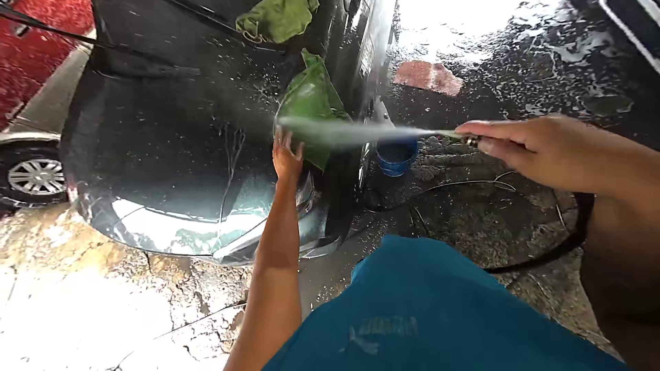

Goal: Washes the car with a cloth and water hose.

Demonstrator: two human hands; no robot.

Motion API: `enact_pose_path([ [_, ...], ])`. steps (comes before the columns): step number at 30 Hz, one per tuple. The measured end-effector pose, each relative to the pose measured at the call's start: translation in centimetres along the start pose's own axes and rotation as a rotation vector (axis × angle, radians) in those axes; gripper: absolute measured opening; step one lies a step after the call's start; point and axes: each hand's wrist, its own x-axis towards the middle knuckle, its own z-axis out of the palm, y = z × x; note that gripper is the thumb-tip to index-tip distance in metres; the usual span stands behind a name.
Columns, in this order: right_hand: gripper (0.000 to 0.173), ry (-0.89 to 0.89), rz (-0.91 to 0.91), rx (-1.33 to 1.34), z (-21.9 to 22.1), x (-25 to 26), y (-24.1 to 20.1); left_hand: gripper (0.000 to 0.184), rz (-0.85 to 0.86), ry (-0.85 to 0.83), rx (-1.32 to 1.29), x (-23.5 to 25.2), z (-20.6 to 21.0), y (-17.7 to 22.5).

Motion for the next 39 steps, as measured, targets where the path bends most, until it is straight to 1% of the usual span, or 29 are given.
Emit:
enact_pose_path([
  [2, 0.038, 0.013, 0.025, -0.019, -0.3, 0.7, 0.2, 0.05, 0.022, 0.035, 0.017, -1.3, 0.3, -0.8],
  [3, 0.038, 0.008, 0.027, -0.02, -0.3, 0.8, 0.1, 0.052, 0.029, 0.042, 0.038, -2.0, 0.3, -1.0],
  [6, 0.037, -0.082, -0.032, -0.025, 1.1, 0.5, -1.8, 0.077, 0.031, -0.001, 0.126, -3.3, 0.6, -1.5],
  [8, 0.038, -0.132, -0.002, -0.038, 2.4, 0.6, -2.1, 0.083, 0.023, -0.015, 0.165, -3.6, 0.9, -1.5],
  [11, 0.038, -0.106, 0.087, -0.027, 2.5, 1.3, -0.5, 0.085, -0.002, -0.048, 0.182, -4.2, 1.0, -1.0],
  [13, 0.038, -0.081, 0.07, -0.01, 2.2, 0.9, -0.6, 0.083, -0.008, -0.056, 0.176, -4.9, 1.1, -0.7],
  [15, 0.038, -0.092, 0.061, -0.009, 2.4, 0.0, -1.3, 0.077, -0.034, -0.056, 0.178, -5.5, 0.7, -0.2],
  [17, 0.039, -0.071, 0.119, -0.031, 2.6, -0.5, -0.7, 0.064, -0.091, -0.04, 0.148, -5.3, -0.3, 1.1],
  [18, 0.039, -0.043, 0.152, -0.036, 2.3, -0.5, 0.0, 0.058, -0.113, -0.026, 0.139, -4.4, -1.1, 1.7],
  [19, 0.039, -0.012, 0.19, -0.033, 1.9, -0.3, 0.7, 0.057, -0.124, -0.01, 0.12, -3.2, -1.7, 2.1],
  [21, 0.038, 0.021, 0.225, -0.032, 1.1, 0.3, 0.9, 0.062, -0.111, 0.031, 0.047, 0.4, -2.2, 2.4],
  [22, 0.038, 0.017, 0.215, -0.021, 0.9, 0.6, 0.0, 0.067, -0.096, 0.054, 0.011, 2.6, -2.0, 2.2],
  [24, 0.037, -0.003, 0.152, -0.001, 1.1, 1.0, -2.4, 0.085, -0.126, 0.053, -0.016, 7.0, -0.8, 1.7],
  [25, 0.037, -0.012, 0.133, -0.005, 1.6, 1.1, -3.4, 0.093, -0.177, 0.025, -0.003, 8.8, -0.2, 1.6],
  [26, 0.038, -0.025, 0.134, -0.012, 2.0, 1.3, -3.8, 0.096, -0.247, -0.012, 0.0, 10.2, 0.1, 1.7],
  [27, 0.038, -0.023, 0.14, -0.022, 2.2, 1.6, -3.7, 0.092, -0.31, -0.031, 0.0, 11.3, 0.4, 1.6],
  [28, 0.039, 0.003, 0.143, -0.024, 2.3, 1.9, -3.0, 0.079, -0.353, -0.016, 0.011, 12.0, 0.7, 1.6],
  [29, 0.039, 0.031, 0.156, -0.012, 2.1, 2.1, -2.3, 0.062, -0.372, 0.011, 0.018, 12.3, 0.9, 1.6],
  [30, 0.039, 0.054, 0.169, -0.005, 1.8, 2.1, -1.4, 0.049, -0.366, 0.033, 0.015, 12.2, 0.9, 1.8],
  [31, 0.039, 0.061, 0.184, -0.002, 1.4, 1.9, -0.9, 0.039, -0.323, 0.063, -0.011, 11.5, 0.7, 2.1],
  [32, 0.039, 0.058, 0.194, -0.001, 1.1, 1.6, -0.7, 0.033, -0.275, 0.096, -0.092, 10.6, 0.2, 2.3],
  [33, 0.039, 0.045, 0.201, -0.005, 0.8, 1.2, -0.7, 0.032, -0.245, 0.128, -0.228, 9.6, -0.6, 2.3],
  [34, 0.04, 0.025, 0.208, -0.009, 0.7, 0.8, -0.9, 0.034, -0.269, 0.156, -0.416, 8.5, -1.3, 1.9],
  [35, 0.04, 0.008, 0.213, -0.012, 0.6, 0.3, -0.9, 0.036, -0.337, 0.217, -0.615, 7.1, -1.8, 1.3],
  [37, 0.039, 0.013, 0.208, -0.018, 0.8, -0.4, -0.4, 0.039, -0.535, 0.386, -0.957, 4.4, -2.8, -1.3],
  [38, 0.039, 0.029, 0.203, -0.013, 0.8, -0.5, 0.0, 0.038, -0.622, 0.463, -1.041, 3.0, -3.3, -2.9],
  [39, 0.039, 0.041, 0.194, -0.007, 0.8, -0.4, 0.2, 0.038, -0.685, 0.528, -1.058, 1.8, -3.6, -4.7],
])
